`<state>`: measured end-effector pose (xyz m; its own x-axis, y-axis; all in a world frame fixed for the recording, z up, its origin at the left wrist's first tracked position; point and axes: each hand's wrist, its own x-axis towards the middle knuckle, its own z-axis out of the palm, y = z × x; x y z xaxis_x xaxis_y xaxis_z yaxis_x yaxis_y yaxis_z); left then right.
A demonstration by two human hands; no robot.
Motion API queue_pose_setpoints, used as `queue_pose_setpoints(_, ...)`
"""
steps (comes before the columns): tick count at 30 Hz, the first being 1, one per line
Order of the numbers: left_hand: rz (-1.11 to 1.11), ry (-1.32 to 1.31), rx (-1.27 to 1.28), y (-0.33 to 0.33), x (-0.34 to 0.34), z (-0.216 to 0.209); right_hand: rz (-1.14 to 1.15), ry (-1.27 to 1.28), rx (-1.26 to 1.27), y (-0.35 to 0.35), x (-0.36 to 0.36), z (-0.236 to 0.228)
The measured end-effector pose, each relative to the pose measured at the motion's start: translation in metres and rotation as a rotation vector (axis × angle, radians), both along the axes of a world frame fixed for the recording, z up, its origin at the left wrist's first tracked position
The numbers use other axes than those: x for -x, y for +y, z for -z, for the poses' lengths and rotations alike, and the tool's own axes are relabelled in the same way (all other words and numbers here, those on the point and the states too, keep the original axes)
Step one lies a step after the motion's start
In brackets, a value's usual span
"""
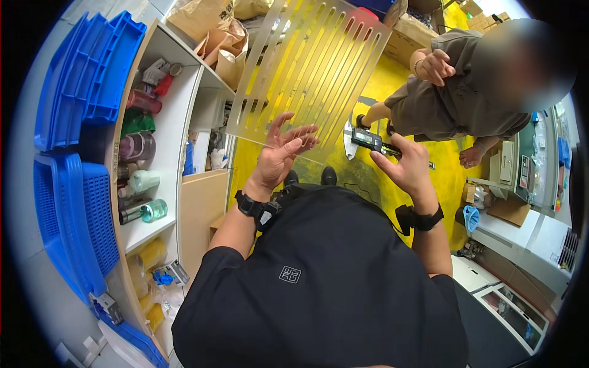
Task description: Measuring various plastic and mechanical parts using a digital caliper at a workstation.
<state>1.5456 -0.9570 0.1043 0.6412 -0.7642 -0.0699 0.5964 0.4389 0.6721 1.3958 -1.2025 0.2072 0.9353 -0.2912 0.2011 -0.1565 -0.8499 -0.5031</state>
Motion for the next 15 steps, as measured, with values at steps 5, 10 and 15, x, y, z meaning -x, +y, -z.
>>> queue_pose_setpoints(5,0.017,-0.031,0.027,0.004,0.000,-0.004,-0.002,0.024,-0.023,0.009,-0.004,-0.005)
queue_pose_setpoints(10,0.046,-0.062,0.052,0.005,-0.001,-0.001,0.014,0.155,0.045,0.012,-0.004,-0.006)
queue_pose_setpoints(15,0.070,-0.080,0.063,0.004,-0.002,0.000,0.031,0.131,0.039,0.014,0.000,-0.003)
